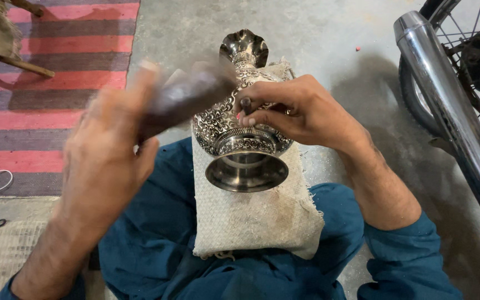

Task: The person uses a hammer and chisel to engrave intricate patterns on a metal vase. They rotate the vase to access different areas and continue hammering the chisel to create detailed designs.

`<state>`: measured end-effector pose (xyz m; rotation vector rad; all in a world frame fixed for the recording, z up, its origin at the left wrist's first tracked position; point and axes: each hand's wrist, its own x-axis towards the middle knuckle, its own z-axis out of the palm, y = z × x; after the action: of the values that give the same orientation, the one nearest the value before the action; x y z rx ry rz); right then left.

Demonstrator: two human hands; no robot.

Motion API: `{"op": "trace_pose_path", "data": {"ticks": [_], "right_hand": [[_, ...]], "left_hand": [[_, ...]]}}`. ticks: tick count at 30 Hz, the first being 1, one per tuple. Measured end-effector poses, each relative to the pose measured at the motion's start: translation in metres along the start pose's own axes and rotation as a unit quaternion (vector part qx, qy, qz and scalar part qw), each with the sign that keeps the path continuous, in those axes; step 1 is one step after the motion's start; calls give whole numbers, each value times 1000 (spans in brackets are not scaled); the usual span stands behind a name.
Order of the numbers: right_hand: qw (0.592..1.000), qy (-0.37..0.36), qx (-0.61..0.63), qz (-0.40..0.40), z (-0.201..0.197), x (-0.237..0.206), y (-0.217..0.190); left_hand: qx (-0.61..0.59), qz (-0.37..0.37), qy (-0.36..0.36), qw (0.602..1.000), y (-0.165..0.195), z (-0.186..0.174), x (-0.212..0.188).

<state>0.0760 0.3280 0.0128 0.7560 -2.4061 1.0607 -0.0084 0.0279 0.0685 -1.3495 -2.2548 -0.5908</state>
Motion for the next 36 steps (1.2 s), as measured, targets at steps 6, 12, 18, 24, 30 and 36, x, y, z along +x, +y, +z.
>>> {"op": "trace_pose_path", "data": {"ticks": [6, 12, 18, 24, 30, 36], "right_hand": [[1000, 8, -7, -6, 2, 0, 3], [1000, 4, 13, 5, 1, -2, 2], [1000, 12, 9, 12, 3, -2, 1], [1000, 13, 22, 9, 3, -3, 0], [1000, 9, 13, 14, 4, -5, 1], [1000, 23, 6, 5, 4, -4, 0]], "left_hand": [[-29, -5, 11, 1000, 3, -2, 3], [59, 23, -5, 998, 4, -5, 7], [45, 17, -14, 999, 3, -7, 9], [65, 22, -27, 997, 2, -7, 8], [53, 31, -24, 998, 1, -8, 10], [105, 45, -33, 993, 4, -8, 14]]}}
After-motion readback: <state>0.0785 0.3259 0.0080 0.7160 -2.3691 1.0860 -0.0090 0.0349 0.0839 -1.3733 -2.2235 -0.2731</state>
